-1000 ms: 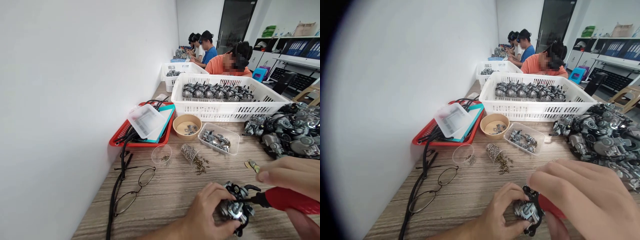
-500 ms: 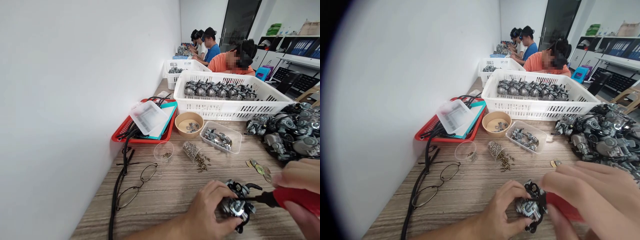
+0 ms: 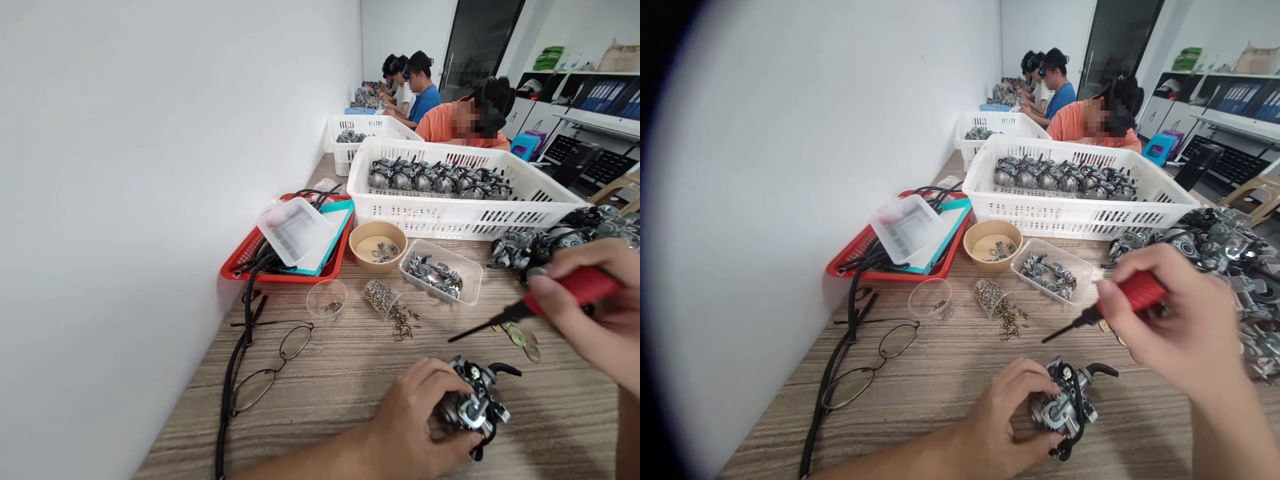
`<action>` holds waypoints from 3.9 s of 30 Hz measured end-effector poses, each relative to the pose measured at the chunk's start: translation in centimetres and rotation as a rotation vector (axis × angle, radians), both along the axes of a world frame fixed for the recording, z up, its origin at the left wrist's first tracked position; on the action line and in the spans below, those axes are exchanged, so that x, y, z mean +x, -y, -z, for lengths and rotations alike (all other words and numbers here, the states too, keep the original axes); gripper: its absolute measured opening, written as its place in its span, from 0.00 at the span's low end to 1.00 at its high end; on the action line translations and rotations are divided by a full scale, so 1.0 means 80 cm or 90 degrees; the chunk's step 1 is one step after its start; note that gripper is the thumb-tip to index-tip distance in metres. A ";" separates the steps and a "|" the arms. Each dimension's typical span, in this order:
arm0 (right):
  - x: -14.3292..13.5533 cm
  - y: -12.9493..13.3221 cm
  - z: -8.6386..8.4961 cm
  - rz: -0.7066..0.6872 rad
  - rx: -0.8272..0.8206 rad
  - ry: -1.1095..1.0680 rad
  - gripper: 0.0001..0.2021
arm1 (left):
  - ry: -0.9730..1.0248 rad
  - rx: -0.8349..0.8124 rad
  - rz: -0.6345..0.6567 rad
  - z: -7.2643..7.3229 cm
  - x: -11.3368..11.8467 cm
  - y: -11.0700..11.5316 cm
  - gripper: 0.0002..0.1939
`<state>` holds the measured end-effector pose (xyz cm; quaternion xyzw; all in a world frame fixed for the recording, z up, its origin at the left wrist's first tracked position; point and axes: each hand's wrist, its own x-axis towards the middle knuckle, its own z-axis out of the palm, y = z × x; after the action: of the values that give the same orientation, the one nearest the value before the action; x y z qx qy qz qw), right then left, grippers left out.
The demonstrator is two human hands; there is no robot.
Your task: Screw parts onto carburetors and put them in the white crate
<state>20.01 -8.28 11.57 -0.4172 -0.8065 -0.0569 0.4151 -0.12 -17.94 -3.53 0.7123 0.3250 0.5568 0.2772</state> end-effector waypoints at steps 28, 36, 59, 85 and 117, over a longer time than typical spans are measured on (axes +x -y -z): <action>-0.011 -0.035 0.013 -0.097 -0.031 -0.095 0.09 | -0.064 -0.031 -0.009 -0.001 -0.002 -0.001 0.19; -0.026 -0.041 0.028 -0.208 -0.180 0.114 0.06 | -0.113 0.079 -0.007 -0.003 -0.002 0.006 0.16; -0.041 -0.057 0.059 -0.192 -0.218 0.161 0.06 | -0.093 0.076 -0.003 -0.004 0.002 0.004 0.16; 0.000 -0.011 -0.014 -0.194 0.039 -0.168 0.07 | -0.026 -0.192 -0.128 -0.004 -0.007 0.000 0.12; -0.005 -0.014 -0.007 -0.208 -0.031 -0.108 0.07 | 0.018 -0.283 -0.076 -0.002 -0.009 0.001 0.13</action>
<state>19.64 -7.15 12.10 -0.2939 -0.8266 0.0661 0.4753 -0.85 -17.99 -3.37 0.6053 0.4775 0.4968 0.3984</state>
